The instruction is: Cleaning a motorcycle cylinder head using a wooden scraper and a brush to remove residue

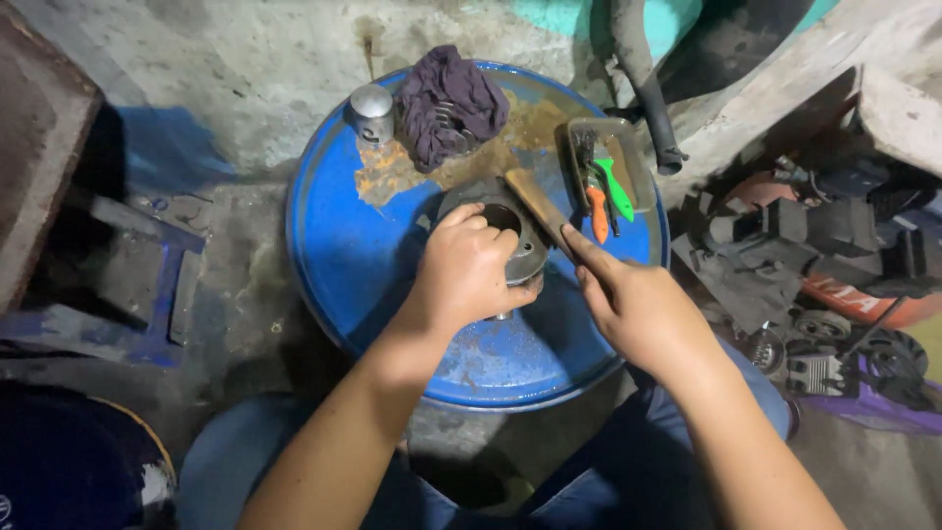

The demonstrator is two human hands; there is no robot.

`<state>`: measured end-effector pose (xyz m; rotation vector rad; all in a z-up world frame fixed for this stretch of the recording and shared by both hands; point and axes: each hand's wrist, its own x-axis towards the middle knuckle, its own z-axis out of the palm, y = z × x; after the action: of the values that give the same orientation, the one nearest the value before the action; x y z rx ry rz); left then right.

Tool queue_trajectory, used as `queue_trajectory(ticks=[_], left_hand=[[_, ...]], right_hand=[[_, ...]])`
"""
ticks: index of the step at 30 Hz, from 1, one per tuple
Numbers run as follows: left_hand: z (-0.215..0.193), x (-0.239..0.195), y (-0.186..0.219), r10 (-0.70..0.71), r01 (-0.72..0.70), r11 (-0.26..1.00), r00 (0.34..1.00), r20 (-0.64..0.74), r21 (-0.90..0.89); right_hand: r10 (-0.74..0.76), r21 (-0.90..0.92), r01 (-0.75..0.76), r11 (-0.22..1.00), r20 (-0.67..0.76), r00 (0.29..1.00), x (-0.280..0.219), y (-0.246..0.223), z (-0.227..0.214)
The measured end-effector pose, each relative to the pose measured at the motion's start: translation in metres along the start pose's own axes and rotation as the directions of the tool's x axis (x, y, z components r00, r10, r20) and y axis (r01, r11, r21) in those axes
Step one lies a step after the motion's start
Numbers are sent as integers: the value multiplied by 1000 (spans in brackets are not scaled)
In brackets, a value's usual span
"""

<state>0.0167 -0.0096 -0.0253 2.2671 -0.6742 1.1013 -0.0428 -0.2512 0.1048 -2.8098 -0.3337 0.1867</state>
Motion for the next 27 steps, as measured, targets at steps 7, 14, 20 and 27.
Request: queue_trajectory(ticks=[7, 14, 20, 27], left_hand=[[4, -2, -5, 5, -5, 1000, 999, 43, -4], [8, -3, -6, -7, 6, 1000, 998, 65, 17], [6, 1, -10, 2, -3, 1000, 997, 71, 4], [13, 0, -12, 9, -8, 1000, 998, 68, -5]], right_hand=[[25, 20, -25, 999, 8, 1000, 24, -12, 10], [64, 14, -64, 998, 57, 996, 24, -8, 1], [89, -40, -87, 995, 74, 993, 21, -10, -11], [73, 19, -74, 997, 66, 995, 46, -17, 4]])
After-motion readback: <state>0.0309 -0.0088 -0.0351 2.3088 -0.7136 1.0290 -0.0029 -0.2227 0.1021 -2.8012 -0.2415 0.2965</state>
